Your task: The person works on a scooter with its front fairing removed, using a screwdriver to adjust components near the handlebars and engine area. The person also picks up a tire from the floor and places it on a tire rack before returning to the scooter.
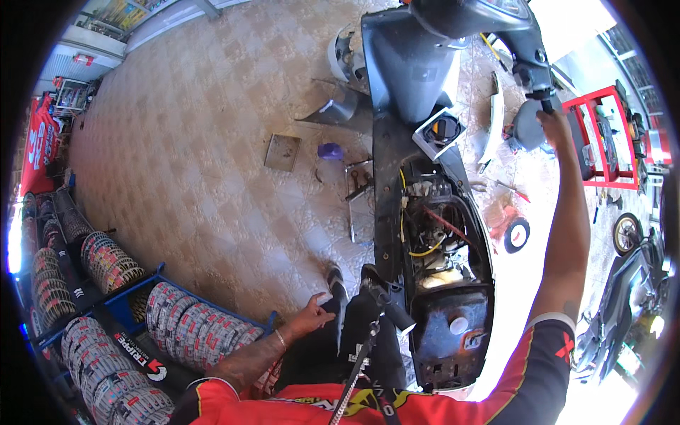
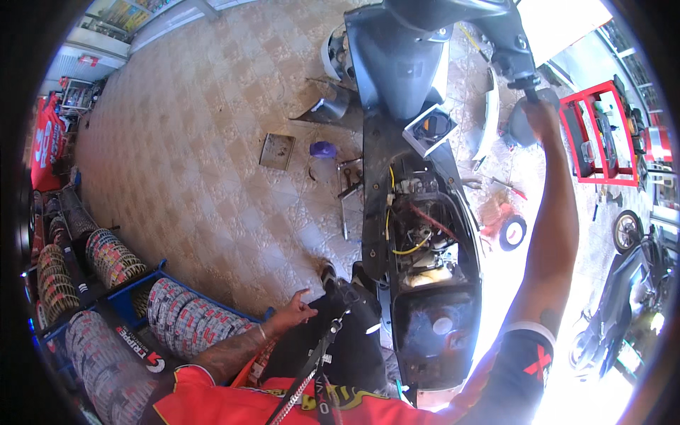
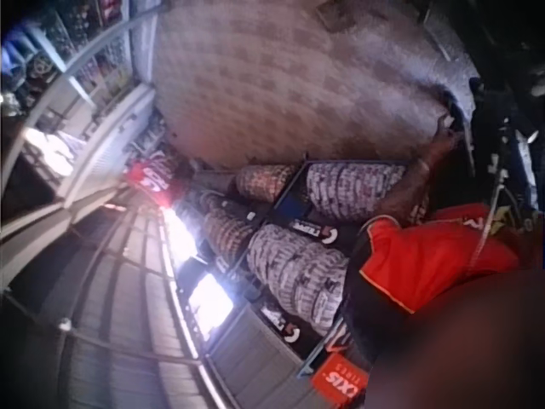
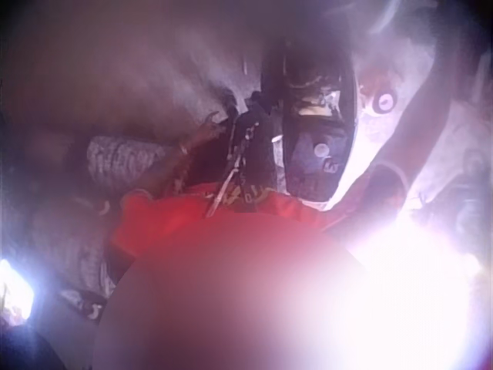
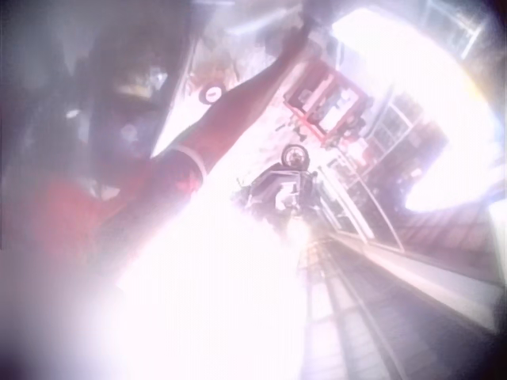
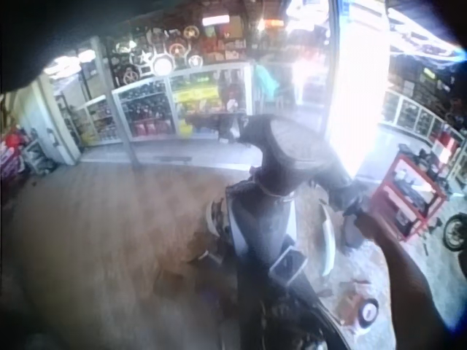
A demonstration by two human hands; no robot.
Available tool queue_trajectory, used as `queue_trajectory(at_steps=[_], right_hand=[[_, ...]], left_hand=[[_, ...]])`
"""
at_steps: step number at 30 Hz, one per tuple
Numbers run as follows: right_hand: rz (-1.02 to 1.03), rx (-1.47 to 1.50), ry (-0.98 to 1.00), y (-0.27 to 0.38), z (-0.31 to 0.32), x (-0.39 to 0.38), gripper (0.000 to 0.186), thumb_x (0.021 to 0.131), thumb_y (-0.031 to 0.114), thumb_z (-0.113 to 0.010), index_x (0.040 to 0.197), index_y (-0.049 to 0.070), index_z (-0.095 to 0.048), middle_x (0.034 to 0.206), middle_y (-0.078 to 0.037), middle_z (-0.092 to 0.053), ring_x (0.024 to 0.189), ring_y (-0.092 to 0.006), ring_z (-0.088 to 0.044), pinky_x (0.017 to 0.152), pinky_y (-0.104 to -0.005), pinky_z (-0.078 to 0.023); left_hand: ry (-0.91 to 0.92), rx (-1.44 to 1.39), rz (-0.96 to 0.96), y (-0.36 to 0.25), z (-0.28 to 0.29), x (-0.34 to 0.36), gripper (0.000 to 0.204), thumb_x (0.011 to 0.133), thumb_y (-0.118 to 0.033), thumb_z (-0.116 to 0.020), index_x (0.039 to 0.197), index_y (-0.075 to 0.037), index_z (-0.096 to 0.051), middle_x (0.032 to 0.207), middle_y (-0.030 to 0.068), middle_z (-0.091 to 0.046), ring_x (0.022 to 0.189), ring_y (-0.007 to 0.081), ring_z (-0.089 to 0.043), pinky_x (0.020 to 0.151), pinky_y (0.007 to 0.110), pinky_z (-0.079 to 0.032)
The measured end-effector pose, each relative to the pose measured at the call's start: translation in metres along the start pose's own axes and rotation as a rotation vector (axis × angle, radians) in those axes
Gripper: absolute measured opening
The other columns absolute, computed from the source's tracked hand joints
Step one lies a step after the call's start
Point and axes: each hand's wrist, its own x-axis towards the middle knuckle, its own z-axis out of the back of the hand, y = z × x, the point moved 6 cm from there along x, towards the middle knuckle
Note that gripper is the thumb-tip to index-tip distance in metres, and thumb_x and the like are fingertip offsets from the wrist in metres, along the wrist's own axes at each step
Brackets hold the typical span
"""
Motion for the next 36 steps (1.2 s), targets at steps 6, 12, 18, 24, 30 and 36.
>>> queue_trajectory(at_steps=[6, 12, 18, 24, 30, 36], right_hand=[[0.058, -0.131, -0.291, 0.031, 0.034, -0.029, 0.039, 0.082, 0.039, -0.057, 0.093, 0.003, -0.066, 0.092, -0.029, -0.064, 0.092, -0.0445, -0.063, 0.079, -0.0499, -0.050], [-0.088, -0.200, -0.127, 0.032, 0.009, -0.010, 0.052, 0.082, 0.041, -0.049, 0.104, -0.003, -0.065, 0.107, -0.031, -0.061, 0.106, -0.0435, -0.059, 0.092, -0.0493, -0.046], [-0.165, -0.164, -0.171, 0.011, 0.005, -0.003, 0.050, 0.081, 0.039, -0.051, 0.108, -0.001, -0.065, 0.105, -0.028, -0.064, 0.104, -0.0414, -0.062, 0.090, -0.0475, -0.048], [-0.134, -0.159, -0.090, -0.004, 0.000, 0.013, 0.049, 0.080, 0.037, -0.052, 0.107, -0.002, -0.064, 0.104, -0.028, -0.064, 0.104, -0.0416, -0.062, 0.088, -0.0477, -0.047], [0.019, -0.170, -0.115, -0.007, 0.001, 0.033, 0.047, 0.084, 0.043, -0.055, 0.095, -0.001, -0.067, 0.087, -0.026, -0.066, 0.090, -0.0410, -0.065, 0.078, -0.0487, -0.049], [-0.038, -0.035, -0.048, -0.012, -0.003, 0.024, 0.048, 0.081, 0.040, -0.057, 0.094, -0.005, -0.065, 0.089, -0.028, -0.065, 0.087, -0.0391, -0.066, 0.075, -0.0458, -0.049]], left_hand=[[-0.032, 0.041, -0.045, 0.016, 0.004, 0.040, 0.089, 0.082, -0.030, -0.075, 0.145, -0.001, -0.019, 0.077, 0.0034, -0.058, 0.066, 0.0116, -0.054, 0.060, 0.026, -0.046], [-0.100, 0.153, -0.121, 0.064, 0.038, 0.030, 0.076, 0.087, -0.024, -0.072, 0.142, -0.003, -0.024, 0.078, 0.0018, -0.057, 0.068, 0.0087, -0.053, 0.056, 0.025, -0.043], [-0.175, 0.039, 0.005, 0.066, 0.051, 0.003, 0.076, 0.089, -0.021, -0.069, 0.144, -0.004, -0.019, 0.078, 0.0039, -0.058, 0.071, 0.0099, -0.055, 0.061, 0.025, -0.044], [-0.144, -0.002, -0.024, 0.047, 0.034, -0.003, 0.083, 0.085, -0.025, -0.073, 0.144, -0.002, -0.020, 0.072, 0.0013, -0.055, 0.064, 0.0084, -0.052, 0.058, 0.025, -0.044], [-0.108, 0.032, -0.065, 0.030, 0.029, 0.020, 0.081, 0.086, -0.024, -0.072, 0.144, -0.003, -0.020, 0.071, 0.0005, -0.055, 0.062, 0.0085, -0.052, 0.057, 0.025, -0.044], [-0.044, 0.096, 0.078, 0.034, 0.021, 0.032, 0.064, 0.085, -0.026, -0.073, 0.135, -0.008, -0.036, 0.073, -0.0005, -0.057, 0.059, 0.0084, -0.050, 0.052, 0.026, -0.042]])
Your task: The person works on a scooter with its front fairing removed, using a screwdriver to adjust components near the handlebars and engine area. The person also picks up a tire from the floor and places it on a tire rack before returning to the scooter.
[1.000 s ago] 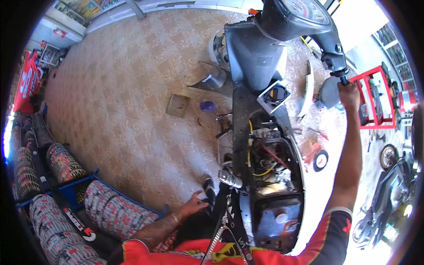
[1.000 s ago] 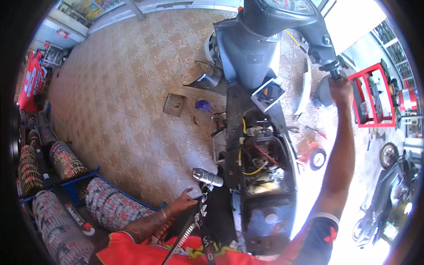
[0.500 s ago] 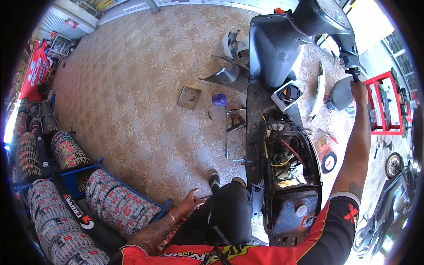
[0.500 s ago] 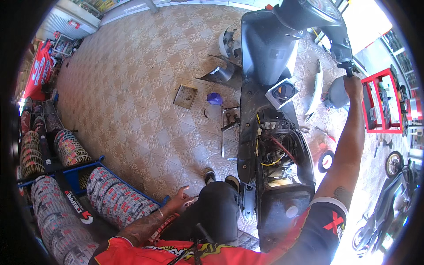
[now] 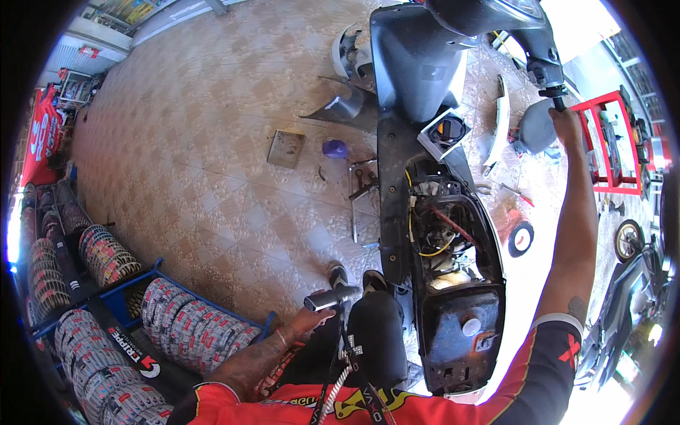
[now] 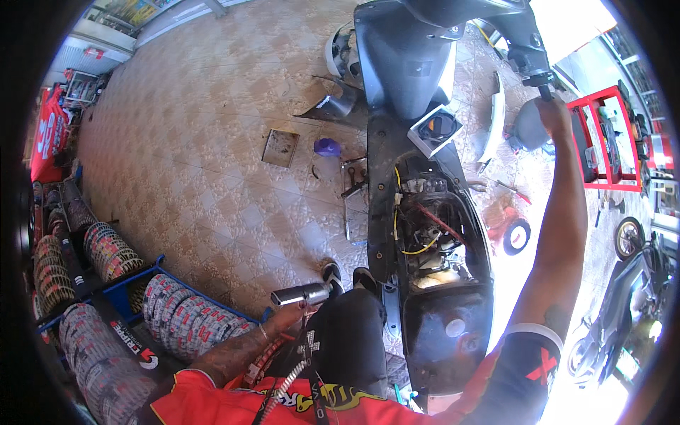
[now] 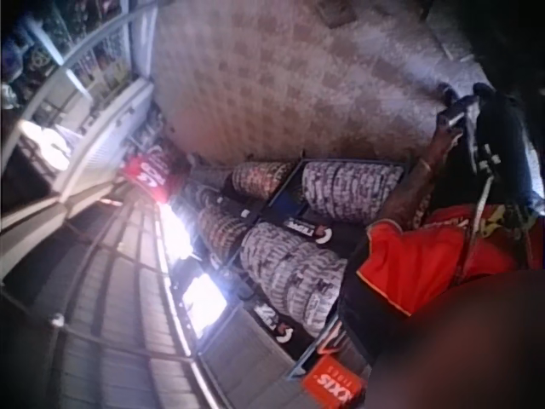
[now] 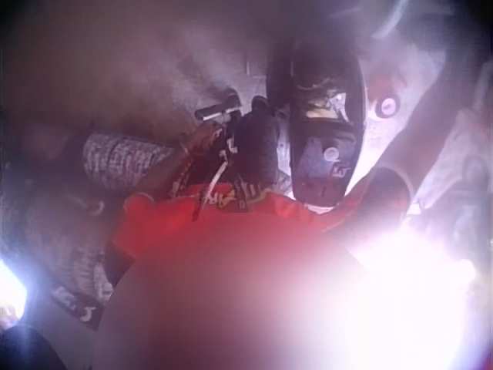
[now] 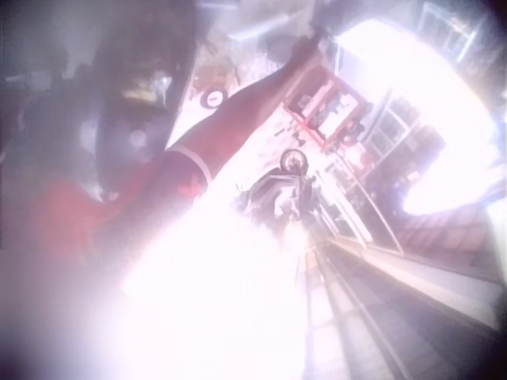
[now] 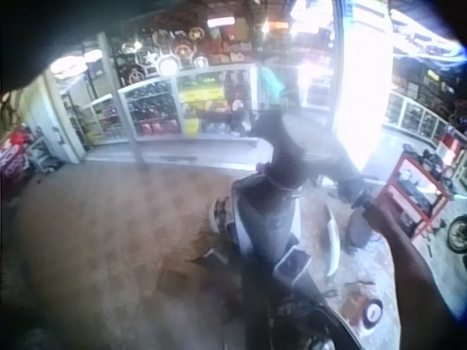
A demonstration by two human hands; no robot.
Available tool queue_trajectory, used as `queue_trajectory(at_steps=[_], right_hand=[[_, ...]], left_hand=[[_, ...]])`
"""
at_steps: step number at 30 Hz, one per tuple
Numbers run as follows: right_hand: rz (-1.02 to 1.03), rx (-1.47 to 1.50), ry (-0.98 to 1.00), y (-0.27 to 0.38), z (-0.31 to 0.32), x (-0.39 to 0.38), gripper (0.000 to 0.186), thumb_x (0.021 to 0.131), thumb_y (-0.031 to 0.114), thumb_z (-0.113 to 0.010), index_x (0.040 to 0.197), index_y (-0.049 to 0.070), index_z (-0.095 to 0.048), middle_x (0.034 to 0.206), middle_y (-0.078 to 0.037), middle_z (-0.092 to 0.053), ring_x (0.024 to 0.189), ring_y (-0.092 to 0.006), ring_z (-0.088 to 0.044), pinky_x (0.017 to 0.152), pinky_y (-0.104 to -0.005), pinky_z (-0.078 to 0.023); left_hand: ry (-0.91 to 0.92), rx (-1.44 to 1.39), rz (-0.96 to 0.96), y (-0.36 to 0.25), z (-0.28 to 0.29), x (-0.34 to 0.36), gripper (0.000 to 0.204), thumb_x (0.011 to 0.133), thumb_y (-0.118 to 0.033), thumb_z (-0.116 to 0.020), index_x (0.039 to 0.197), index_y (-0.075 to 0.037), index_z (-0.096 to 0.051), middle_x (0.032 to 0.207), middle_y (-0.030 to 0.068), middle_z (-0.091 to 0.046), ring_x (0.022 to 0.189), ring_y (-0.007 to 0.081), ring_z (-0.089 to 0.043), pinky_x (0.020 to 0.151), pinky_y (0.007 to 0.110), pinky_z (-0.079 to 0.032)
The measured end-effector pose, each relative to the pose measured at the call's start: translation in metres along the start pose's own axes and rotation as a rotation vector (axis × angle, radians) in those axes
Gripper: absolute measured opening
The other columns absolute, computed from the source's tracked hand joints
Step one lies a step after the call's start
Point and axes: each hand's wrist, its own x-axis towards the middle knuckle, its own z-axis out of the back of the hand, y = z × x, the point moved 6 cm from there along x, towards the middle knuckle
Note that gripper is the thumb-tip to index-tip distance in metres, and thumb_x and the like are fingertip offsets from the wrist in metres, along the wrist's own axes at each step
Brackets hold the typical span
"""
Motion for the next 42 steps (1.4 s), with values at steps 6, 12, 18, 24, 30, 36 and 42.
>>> queue_trajectory(at_steps=[6, 12, 18, 24, 30, 36, 42], right_hand=[[0.004, -0.099, -0.060, 0.038, 0.020, -0.031, 0.046, 0.083, 0.040, -0.054, 0.096, -0.002, -0.067, 0.091, -0.028, -0.065, 0.092, -0.0421, -0.065, 0.079, -0.0445, -0.051], [-0.083, -0.159, 0.067, 0.052, 0.023, -0.059, 0.048, 0.084, 0.041, -0.051, 0.105, 0.000, -0.066, 0.109, -0.028, -0.062, 0.106, -0.0413, -0.060, 0.091, -0.0486, -0.047], [0.000, -0.155, -0.050, 0.053, 0.006, -0.034, 0.046, 0.083, 0.039, -0.050, 0.105, 0.001, -0.066, 0.105, -0.029, -0.063, 0.104, -0.0424, -0.060, 0.090, -0.0485, -0.046], [0.057, -0.190, -0.045, 0.035, -0.003, -0.022, 0.046, 0.086, 0.040, -0.050, 0.100, -0.001, -0.065, 0.101, -0.028, -0.064, 0.098, -0.0417, -0.063, 0.085, -0.0488, -0.047], [-0.106, -0.142, -0.054, 0.024, 0.006, -0.063, 0.072, 0.080, 0.044, -0.066, 0.138, 0.009, -0.042, 0.130, -0.027, -0.050, 0.125, -0.0427, -0.045, 0.102, -0.0509, -0.039], [-0.005, 0.043, -0.125, -0.096, 0.014, -0.313, 0.073, 0.078, 0.037, -0.073, 0.135, 0.004, -0.043, 0.130, -0.027, -0.048, 0.126, -0.0427, -0.041, 0.106, -0.0483, -0.035], [-0.919, -0.184, 0.443, -0.273, 0.016, -0.753, 0.076, 0.089, 0.058, -0.048, 0.128, -0.007, -0.049, 0.121, -0.033, -0.055, 0.122, -0.0423, -0.046, 0.110, -0.0484, -0.026]], left_hand=[[-0.017, 0.025, -0.176, -0.027, -0.014, 0.000, 0.073, 0.084, -0.031, -0.073, 0.136, -0.004, -0.029, 0.080, 0.0036, -0.059, 0.067, 0.0101, -0.054, 0.057, 0.028, -0.045], [-0.101, 0.078, -0.084, -0.013, 0.009, 0.001, 0.090, 0.082, -0.031, -0.075, 0.146, -0.003, -0.018, 0.079, 0.0034, -0.060, 0.066, 0.0110, -0.055, 0.059, 0.025, -0.047], [-0.124, -0.084, -0.128, 0.038, 0.013, -0.011, 0.089, 0.082, -0.027, -0.076, 0.146, -0.003, -0.018, 0.075, 0.0021, -0.059, 0.062, 0.0089, -0.053, 0.055, 0.025, -0.045], [-0.124, -0.133, -0.061, 0.058, 0.009, -0.009, 0.089, 0.082, -0.023, -0.076, 0.146, -0.004, -0.018, 0.078, 0.0022, -0.059, 0.064, 0.0087, -0.054, 0.056, 0.024, -0.045], [-0.062, -0.148, -0.221, 0.013, -0.004, -0.003, 0.087, 0.083, -0.020, -0.075, 0.145, -0.005, -0.015, 0.077, 0.0021, -0.058, 0.063, 0.0088, -0.053, 0.057, 0.024, -0.045], [-0.059, -0.029, -0.208, -0.029, -0.001, -0.037, 0.077, 0.085, -0.015, -0.071, 0.142, -0.004, -0.020, 0.077, 0.0027, -0.057, 0.064, 0.0088, -0.053, 0.057, 0.024, -0.045], [0.005, 0.021, -0.299, -0.044, 0.018, -0.053, 0.078, 0.085, -0.017, -0.072, 0.144, -0.008, -0.021, 0.079, 0.0020, -0.055, 0.064, 0.0086, -0.052, 0.057, 0.024, -0.045]])
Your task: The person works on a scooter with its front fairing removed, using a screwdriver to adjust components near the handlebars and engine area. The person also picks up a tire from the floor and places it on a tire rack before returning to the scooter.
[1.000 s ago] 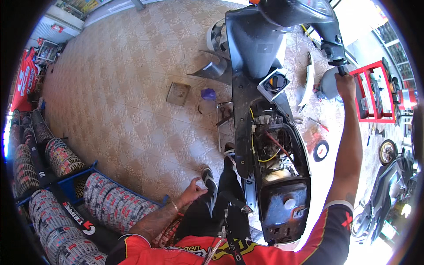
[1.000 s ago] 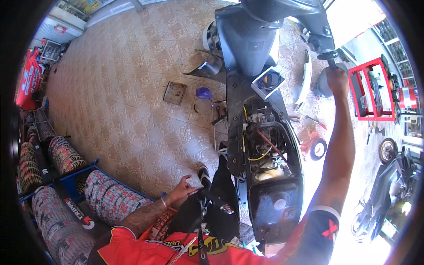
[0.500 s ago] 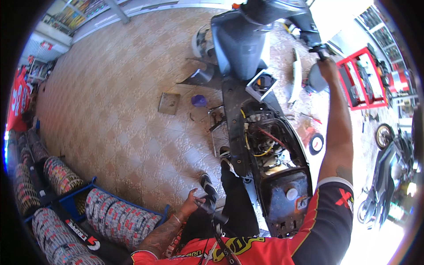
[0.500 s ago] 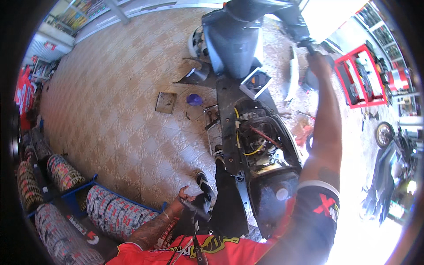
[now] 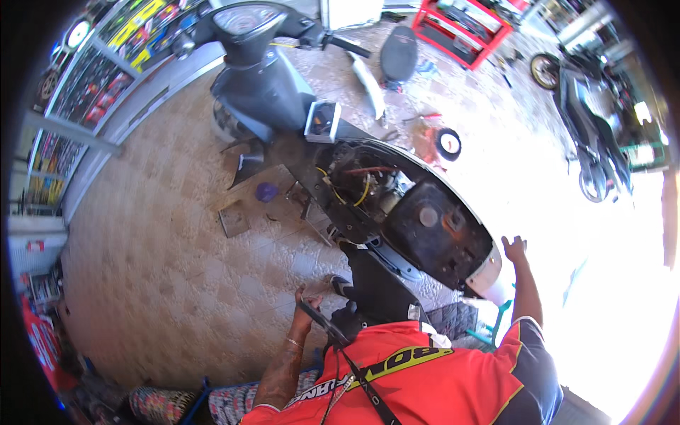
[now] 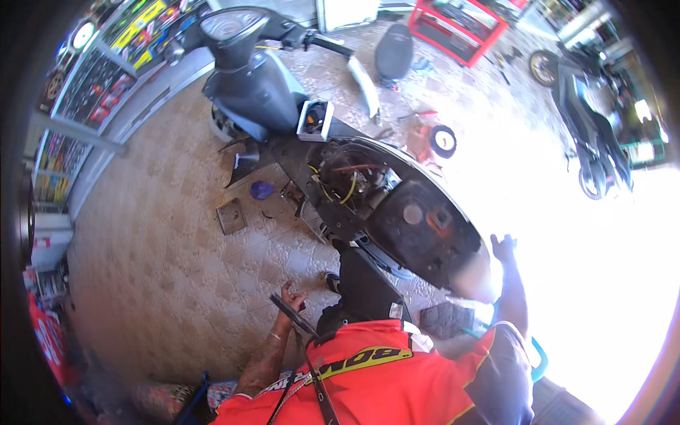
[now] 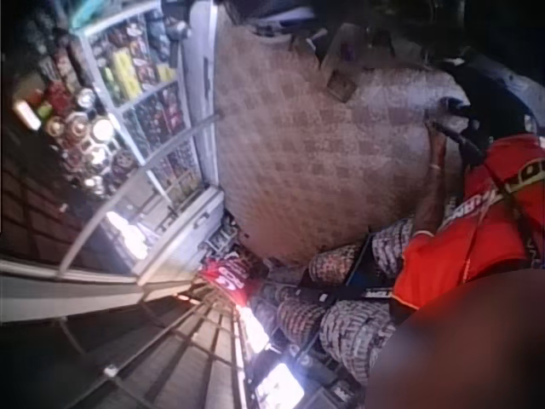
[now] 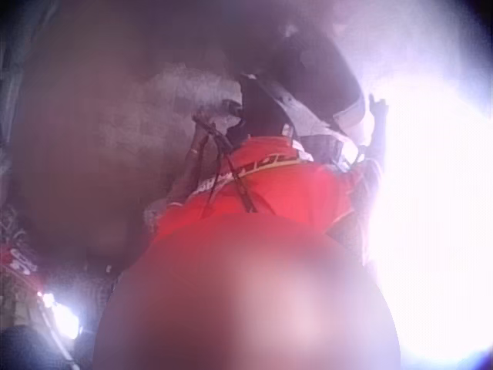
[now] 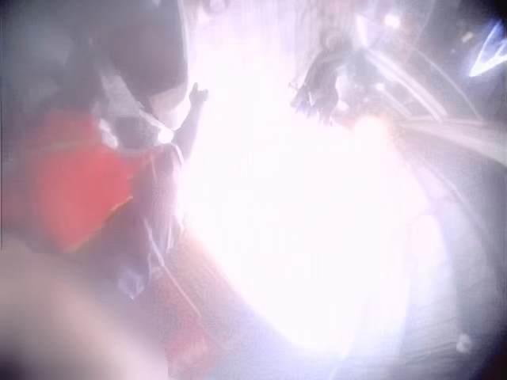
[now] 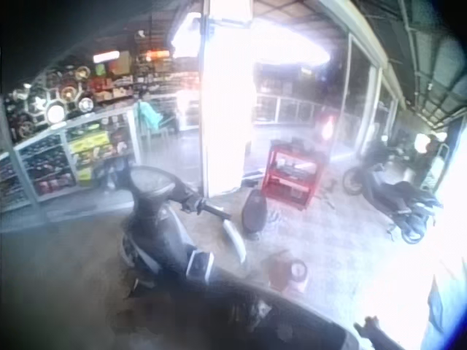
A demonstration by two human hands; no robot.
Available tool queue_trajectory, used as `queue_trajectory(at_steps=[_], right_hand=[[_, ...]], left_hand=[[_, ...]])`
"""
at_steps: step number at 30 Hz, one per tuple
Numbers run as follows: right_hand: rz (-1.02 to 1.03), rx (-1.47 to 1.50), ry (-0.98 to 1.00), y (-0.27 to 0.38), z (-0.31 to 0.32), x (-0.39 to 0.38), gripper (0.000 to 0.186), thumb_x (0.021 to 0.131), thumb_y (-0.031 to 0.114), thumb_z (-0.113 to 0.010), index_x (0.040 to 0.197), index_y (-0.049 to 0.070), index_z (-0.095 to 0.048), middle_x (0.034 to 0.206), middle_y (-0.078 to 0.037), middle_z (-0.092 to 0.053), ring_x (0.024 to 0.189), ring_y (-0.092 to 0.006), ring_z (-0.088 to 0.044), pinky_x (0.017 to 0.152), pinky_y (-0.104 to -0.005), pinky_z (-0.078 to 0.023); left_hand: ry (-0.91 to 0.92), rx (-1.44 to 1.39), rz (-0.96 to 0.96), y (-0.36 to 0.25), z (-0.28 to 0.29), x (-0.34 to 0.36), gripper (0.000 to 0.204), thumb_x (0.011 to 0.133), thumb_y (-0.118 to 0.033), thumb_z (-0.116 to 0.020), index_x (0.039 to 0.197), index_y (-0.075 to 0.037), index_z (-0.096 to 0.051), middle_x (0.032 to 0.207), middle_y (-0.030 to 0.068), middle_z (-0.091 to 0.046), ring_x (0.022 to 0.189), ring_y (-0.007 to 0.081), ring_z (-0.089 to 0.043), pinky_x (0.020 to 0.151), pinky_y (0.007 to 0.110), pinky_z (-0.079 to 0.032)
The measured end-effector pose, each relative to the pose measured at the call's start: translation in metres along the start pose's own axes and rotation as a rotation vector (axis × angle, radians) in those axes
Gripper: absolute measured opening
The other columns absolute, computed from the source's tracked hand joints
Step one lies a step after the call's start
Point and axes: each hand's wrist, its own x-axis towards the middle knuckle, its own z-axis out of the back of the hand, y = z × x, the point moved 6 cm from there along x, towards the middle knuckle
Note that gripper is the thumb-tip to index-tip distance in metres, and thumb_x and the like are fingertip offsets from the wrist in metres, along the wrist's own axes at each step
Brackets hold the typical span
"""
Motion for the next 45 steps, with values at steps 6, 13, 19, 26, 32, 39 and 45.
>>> queue_trajectory(at_steps=[6, 13, 19, 26, 32, 39, 45], right_hand=[[-0.205, 0.984, -0.036, -0.088, -0.089, -0.084, 0.085, 0.091, 0.067, -0.040, 0.131, -0.008, -0.049, 0.122, -0.031, -0.057, 0.112, -0.0398, -0.056, 0.096, -0.0420, -0.043], [-0.182, 0.741, -0.135, -0.068, -0.068, -0.092, 0.082, 0.091, 0.063, -0.044, 0.130, -0.008, -0.049, 0.126, -0.032, -0.053, 0.118, -0.0420, -0.052, 0.099, -0.0442, -0.041], [-0.016, 0.711, -0.135, -0.056, -0.055, -0.101, 0.089, 0.086, 0.070, -0.045, 0.132, -0.007, -0.048, 0.127, -0.032, -0.053, 0.121, -0.0440, -0.050, 0.100, -0.0456, -0.041], [0.238, 0.635, -0.392, -0.032, -0.028, -0.128, 0.086, 0.081, 0.063, -0.061, 0.141, 0.005, -0.037, 0.122, -0.030, -0.056, 0.111, -0.0422, -0.057, 0.094, -0.0479, -0.045], [0.140, 0.635, -0.224, -0.038, -0.037, -0.118, 0.083, 0.075, 0.062, -0.067, 0.137, 0.014, -0.041, 0.110, -0.028, -0.063, 0.102, -0.0441, -0.062, 0.088, -0.0495, -0.048], [0.144, 0.687, -0.181, -0.041, -0.041, -0.114, 0.086, 0.074, 0.064, -0.066, 0.138, 0.012, -0.040, 0.116, -0.029, -0.060, 0.108, -0.0441, -0.059, 0.092, -0.0493, -0.046], [0.123, 0.524, -0.019, -0.040, -0.018, -0.108, 0.094, 0.072, 0.064, -0.067, 0.137, 0.002, -0.038, 0.120, -0.032, -0.057, 0.114, -0.0441, -0.057, 0.096, -0.0482, -0.045]], left_hand=[[0.096, 0.079, 0.105, 0.032, 0.009, -0.014, 0.083, 0.084, -0.017, -0.072, 0.146, -0.010, -0.017, 0.076, 0.0008, -0.051, 0.062, 0.0094, -0.048, 0.055, 0.025, -0.043], [0.129, 0.168, 0.042, 0.038, -0.010, -0.038, 0.082, 0.085, -0.016, -0.071, 0.146, -0.009, -0.017, 0.076, 0.0001, -0.049, 0.063, 0.0090, -0.047, 0.054, 0.024, -0.041], [0.110, 0.108, 0.024, 0.054, -0.017, -0.064, 0.080, 0.085, -0.017, -0.072, 0.144, -0.007, -0.019, 0.077, 0.0007, -0.051, 0.063, 0.0087, -0.047, 0.054, 0.025, -0.042], [0.002, 0.161, 0.043, 0.089, -0.022, -0.101, 0.083, 0.082, -0.019, -0.075, 0.143, -0.007, -0.020, 0.078, 0.0026, -0.053, 0.063, 0.0093, -0.050, 0.055, 0.025, -0.044], [-0.060, 0.235, 0.033, 0.100, -0.036, -0.134, 0.086, 0.082, -0.022, -0.073, 0.144, -0.008, -0.016, 0.078, 0.0024, -0.052, 0.063, 0.0112, -0.051, 0.059, 0.027, -0.047], [-0.086, 0.207, 0.058, 0.125, -0.058, -0.174, 0.088, 0.084, -0.020, -0.071, 0.145, -0.004, -0.011, 0.094, 0.0093, -0.061, 0.078, 0.0154, -0.060, 0.068, 0.030, -0.052], [-0.040, 0.063, -0.044, 0.119, -0.071, -0.180, 0.094, 0.081, -0.018, -0.076, 0.145, -0.003, -0.008, 0.095, 0.0098, -0.061, 0.080, 0.0149, -0.061, 0.070, 0.030, -0.052]])
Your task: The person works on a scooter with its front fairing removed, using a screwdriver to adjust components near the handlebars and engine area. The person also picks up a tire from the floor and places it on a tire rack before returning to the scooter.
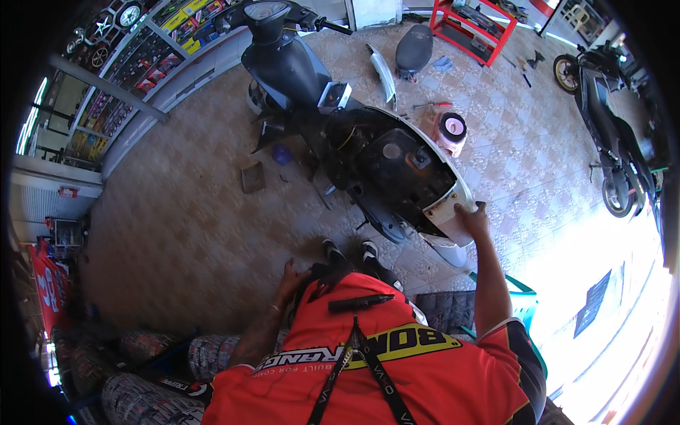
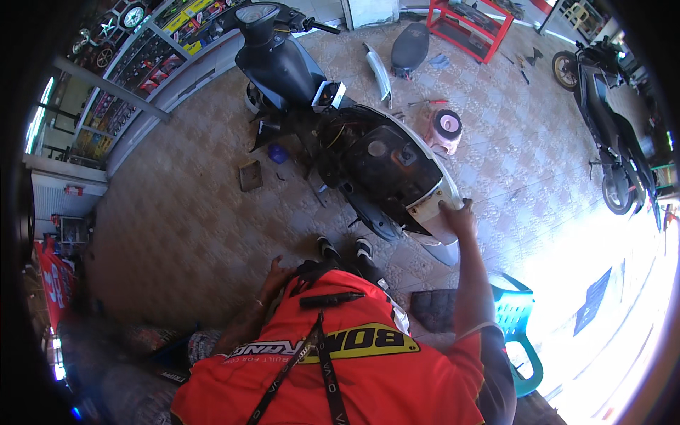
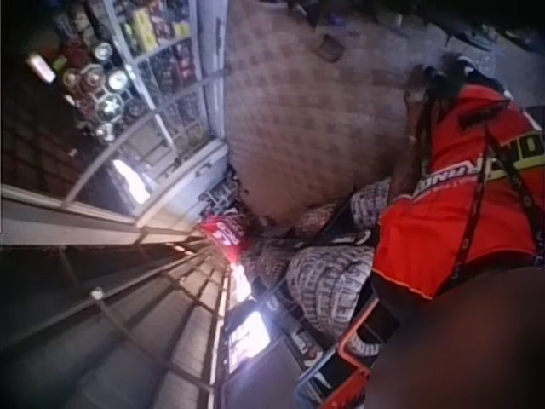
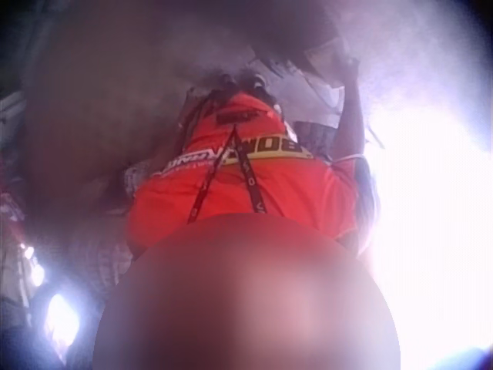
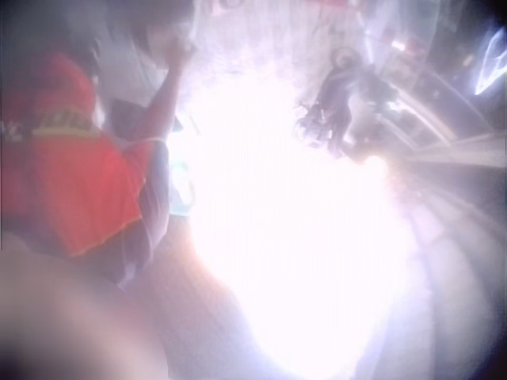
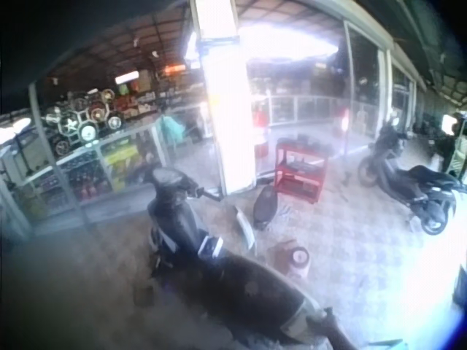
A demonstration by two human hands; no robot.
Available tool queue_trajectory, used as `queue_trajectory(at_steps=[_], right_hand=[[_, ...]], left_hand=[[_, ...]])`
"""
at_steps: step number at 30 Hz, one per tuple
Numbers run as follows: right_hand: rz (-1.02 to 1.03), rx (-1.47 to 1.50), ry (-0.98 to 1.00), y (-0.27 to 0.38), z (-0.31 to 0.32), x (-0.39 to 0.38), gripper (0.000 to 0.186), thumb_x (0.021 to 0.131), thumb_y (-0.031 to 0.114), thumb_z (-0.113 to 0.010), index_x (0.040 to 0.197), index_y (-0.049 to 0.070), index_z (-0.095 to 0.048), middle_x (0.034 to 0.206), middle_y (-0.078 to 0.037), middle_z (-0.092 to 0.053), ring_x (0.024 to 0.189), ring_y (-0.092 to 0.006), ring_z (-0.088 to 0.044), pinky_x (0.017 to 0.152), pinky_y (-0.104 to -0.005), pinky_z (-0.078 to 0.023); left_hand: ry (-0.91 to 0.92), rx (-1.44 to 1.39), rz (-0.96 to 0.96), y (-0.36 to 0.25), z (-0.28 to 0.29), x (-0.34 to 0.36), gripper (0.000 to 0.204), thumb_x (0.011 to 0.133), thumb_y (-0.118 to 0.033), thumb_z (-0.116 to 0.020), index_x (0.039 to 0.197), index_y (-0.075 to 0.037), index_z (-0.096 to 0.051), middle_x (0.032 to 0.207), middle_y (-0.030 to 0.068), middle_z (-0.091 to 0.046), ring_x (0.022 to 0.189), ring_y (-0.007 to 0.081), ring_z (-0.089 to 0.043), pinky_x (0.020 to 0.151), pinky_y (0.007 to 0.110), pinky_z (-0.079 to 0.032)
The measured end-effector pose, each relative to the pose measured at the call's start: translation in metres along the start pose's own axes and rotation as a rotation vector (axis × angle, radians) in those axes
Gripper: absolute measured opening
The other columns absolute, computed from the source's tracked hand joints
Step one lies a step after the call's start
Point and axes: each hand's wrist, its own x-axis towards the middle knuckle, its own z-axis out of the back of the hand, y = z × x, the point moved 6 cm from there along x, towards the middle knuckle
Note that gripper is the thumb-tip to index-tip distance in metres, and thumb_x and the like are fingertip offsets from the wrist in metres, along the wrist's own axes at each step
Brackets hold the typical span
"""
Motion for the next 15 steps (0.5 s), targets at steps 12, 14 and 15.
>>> queue_trajectory(at_steps=[12, 14, 15], right_hand=[[0.177, -0.071, 0.158, 0.075, -0.006, 0.067, 0.089, 0.078, 0.068, -0.057, 0.139, 0.005, -0.043, 0.123, -0.027, -0.059, 0.116, -0.0423, -0.056, 0.098, -0.0458, -0.044], [0.217, -0.003, 0.140, 0.072, -0.011, 0.068, 0.076, 0.082, 0.058, -0.054, 0.139, 0.008, -0.044, 0.117, -0.028, -0.061, 0.112, -0.0430, -0.057, 0.097, -0.0468, -0.044], [0.203, 0.013, 0.158, 0.067, -0.015, 0.069, 0.074, 0.083, 0.056, -0.054, 0.138, 0.009, -0.044, 0.116, -0.028, -0.061, 0.112, -0.0429, -0.058, 0.097, -0.0469, -0.044]], left_hand=[[0.127, 0.399, 0.208, 0.011, -0.011, 0.026, 0.095, 0.082, -0.024, -0.076, 0.147, -0.001, -0.011, 0.079, 0.0020, -0.060, 0.072, 0.0099, -0.057, 0.068, 0.025, -0.049], [0.155, 0.455, 0.231, 0.018, -0.016, 0.036, 0.095, 0.082, -0.025, -0.076, 0.147, -0.001, -0.011, 0.078, 0.0014, -0.058, 0.069, 0.0092, -0.055, 0.065, 0.025, -0.049], [0.160, 0.495, 0.285, 0.025, -0.016, 0.037, 0.095, 0.082, -0.026, -0.075, 0.147, -0.001, -0.011, 0.078, 0.0011, -0.057, 0.067, 0.0088, -0.054, 0.064, 0.025, -0.049]])
